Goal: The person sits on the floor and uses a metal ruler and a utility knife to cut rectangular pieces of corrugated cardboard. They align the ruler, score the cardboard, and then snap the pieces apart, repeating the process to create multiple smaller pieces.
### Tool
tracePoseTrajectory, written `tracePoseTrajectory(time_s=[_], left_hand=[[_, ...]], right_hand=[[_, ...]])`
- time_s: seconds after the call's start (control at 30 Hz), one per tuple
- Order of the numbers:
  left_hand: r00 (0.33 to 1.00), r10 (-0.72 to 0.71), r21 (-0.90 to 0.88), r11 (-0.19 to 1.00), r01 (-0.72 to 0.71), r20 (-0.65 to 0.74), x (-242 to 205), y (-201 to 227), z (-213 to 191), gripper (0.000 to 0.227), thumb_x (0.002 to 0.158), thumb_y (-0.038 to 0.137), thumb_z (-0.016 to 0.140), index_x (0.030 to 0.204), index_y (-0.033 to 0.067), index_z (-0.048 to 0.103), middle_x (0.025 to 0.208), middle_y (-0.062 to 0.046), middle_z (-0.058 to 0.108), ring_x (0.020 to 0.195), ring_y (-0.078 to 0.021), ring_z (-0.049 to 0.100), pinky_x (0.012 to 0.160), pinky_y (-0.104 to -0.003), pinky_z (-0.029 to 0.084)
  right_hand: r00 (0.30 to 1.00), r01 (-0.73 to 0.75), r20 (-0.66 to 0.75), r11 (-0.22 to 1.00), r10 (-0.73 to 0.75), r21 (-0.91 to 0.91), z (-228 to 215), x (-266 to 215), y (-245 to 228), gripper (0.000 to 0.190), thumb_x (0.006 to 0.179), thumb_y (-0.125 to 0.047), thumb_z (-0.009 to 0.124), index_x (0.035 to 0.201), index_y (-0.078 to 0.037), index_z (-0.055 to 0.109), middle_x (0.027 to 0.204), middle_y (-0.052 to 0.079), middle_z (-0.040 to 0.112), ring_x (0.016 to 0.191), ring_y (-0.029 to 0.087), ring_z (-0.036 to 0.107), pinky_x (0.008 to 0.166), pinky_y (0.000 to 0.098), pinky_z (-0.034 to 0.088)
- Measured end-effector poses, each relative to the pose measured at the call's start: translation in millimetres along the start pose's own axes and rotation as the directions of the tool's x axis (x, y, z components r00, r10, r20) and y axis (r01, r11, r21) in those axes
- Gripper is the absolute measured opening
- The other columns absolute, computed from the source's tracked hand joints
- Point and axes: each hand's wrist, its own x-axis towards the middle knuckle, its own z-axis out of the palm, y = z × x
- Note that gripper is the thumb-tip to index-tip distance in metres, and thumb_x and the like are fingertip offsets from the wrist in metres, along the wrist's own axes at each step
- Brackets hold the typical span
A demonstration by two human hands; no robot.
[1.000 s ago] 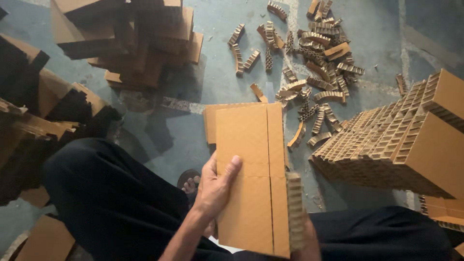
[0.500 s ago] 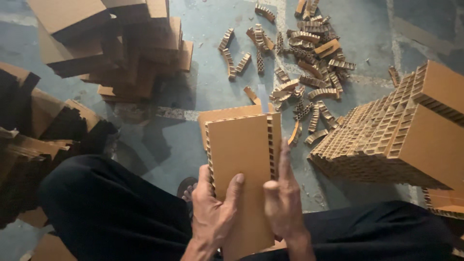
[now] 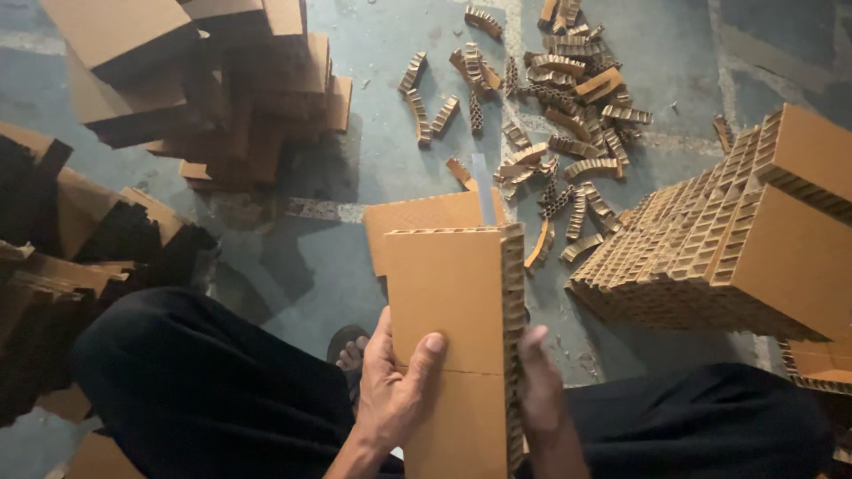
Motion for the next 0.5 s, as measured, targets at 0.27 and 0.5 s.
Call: tracePoseTrajectory(time_s=[0.27,0.5], left_hand=[[0.722,0.638,0.660,0.425,-0.619,0.267,25,57,-14,0.089,0.067,0.041,0.087,0.131,-0.0030,0.044,0.124,-0.023,0.057,0.122,-0.0337,0.055,0.108,-0.048,0.040],[0.755,0.126,0.513,0.661,-0.547,0.643,37,63,-16,0.039,0.071,0.021,0.086,0.105,0.0083,0.073,0.092,-0.008,0.077,0.081,-0.0251,0.077,0.076,-0.034,0.063]], right_hand=[[0.821,0.545,0.431,0.290,-0.374,-0.786,32,-11,-76,0.043,0.092,-0.010,0.066,0.133,0.000,0.058,0.132,0.018,0.068,0.127,0.028,0.066,0.113,0.0403,0.044],[0.753,0.637,0.586,0.106,-0.298,-0.764,80,-20,-119,0.054,0.085,-0.021,0.074,0.132,0.001,0.061,0.121,0.015,0.076,0.122,0.031,0.071,0.124,0.0513,0.030]])
